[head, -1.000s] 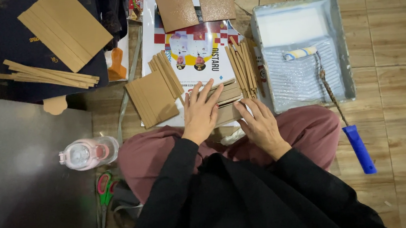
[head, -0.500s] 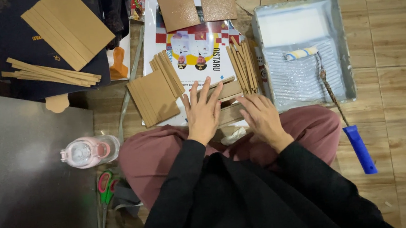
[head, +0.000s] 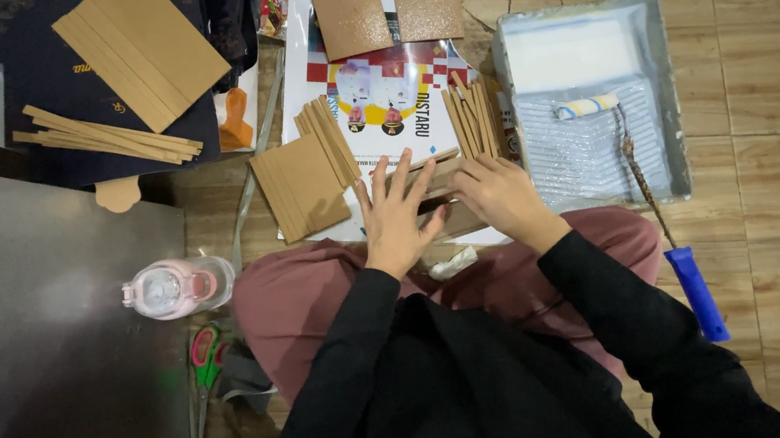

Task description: Painting small rectangular cardboard pieces with a white paint roller and then sorting and stacking them on the floor.

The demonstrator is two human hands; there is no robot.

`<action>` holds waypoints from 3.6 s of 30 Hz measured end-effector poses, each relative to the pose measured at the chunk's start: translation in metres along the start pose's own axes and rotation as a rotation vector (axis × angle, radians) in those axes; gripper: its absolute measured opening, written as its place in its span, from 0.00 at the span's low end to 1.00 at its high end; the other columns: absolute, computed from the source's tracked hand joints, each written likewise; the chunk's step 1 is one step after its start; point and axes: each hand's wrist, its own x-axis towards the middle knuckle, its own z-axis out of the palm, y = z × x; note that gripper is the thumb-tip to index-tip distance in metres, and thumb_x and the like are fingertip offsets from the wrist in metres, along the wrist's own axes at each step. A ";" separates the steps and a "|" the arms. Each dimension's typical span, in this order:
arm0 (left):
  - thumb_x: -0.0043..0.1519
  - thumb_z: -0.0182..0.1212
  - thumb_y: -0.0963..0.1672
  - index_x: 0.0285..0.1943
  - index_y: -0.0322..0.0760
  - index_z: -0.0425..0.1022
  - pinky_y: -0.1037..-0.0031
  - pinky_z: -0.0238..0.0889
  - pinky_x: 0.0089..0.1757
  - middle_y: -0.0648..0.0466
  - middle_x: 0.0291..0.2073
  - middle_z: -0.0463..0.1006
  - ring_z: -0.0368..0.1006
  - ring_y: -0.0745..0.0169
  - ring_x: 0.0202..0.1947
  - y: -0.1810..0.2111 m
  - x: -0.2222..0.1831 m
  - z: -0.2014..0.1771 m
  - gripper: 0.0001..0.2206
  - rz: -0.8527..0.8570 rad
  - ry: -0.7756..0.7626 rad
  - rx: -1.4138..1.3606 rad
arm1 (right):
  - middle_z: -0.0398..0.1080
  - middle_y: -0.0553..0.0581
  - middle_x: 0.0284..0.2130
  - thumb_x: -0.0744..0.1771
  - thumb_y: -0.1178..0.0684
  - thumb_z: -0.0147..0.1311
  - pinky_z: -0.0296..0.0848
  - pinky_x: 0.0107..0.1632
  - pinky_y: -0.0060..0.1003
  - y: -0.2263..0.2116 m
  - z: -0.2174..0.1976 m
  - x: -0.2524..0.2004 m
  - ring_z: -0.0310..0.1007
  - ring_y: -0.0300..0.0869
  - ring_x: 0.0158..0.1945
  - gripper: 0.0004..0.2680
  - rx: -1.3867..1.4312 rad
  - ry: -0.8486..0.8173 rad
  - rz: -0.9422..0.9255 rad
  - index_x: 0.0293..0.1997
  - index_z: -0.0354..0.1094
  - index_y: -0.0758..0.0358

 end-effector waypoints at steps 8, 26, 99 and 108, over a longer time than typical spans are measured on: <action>0.55 0.46 0.56 0.65 0.59 0.51 0.44 0.32 0.56 0.56 0.65 0.48 0.39 0.48 0.65 0.000 0.000 0.004 0.27 -0.017 0.021 -0.015 | 0.61 0.47 0.25 0.65 0.51 0.46 0.66 0.33 0.31 0.002 0.001 0.000 0.67 0.41 0.36 0.04 -0.034 0.059 -0.101 0.30 0.63 0.55; 0.54 0.45 0.57 0.66 0.61 0.49 0.40 0.26 0.55 0.54 0.65 0.47 0.35 0.47 0.66 0.000 0.000 0.004 0.29 -0.060 0.020 0.009 | 0.64 0.49 0.27 0.62 0.53 0.51 0.68 0.30 0.31 0.003 -0.015 0.018 0.69 0.42 0.33 0.04 -0.047 -0.238 -0.158 0.33 0.61 0.58; 0.49 0.64 0.50 0.68 0.35 0.33 0.61 0.51 0.53 0.47 0.46 0.64 0.59 0.45 0.52 -0.014 -0.001 -0.001 0.45 -0.281 -0.017 -0.684 | 0.42 0.79 0.58 0.49 0.50 0.69 0.47 0.59 0.60 0.014 0.018 -0.034 0.44 0.67 0.60 0.47 0.867 -0.286 0.199 0.64 0.24 0.72; 0.32 0.72 0.57 0.67 0.34 0.24 0.57 0.40 0.59 0.39 0.61 0.49 0.46 0.40 0.62 -0.057 -0.035 0.012 0.63 0.097 -0.171 -0.595 | 0.47 0.67 0.55 0.48 0.38 0.66 0.55 0.58 0.51 0.010 0.076 -0.044 0.52 0.60 0.58 0.45 0.893 -0.075 0.128 0.64 0.34 0.65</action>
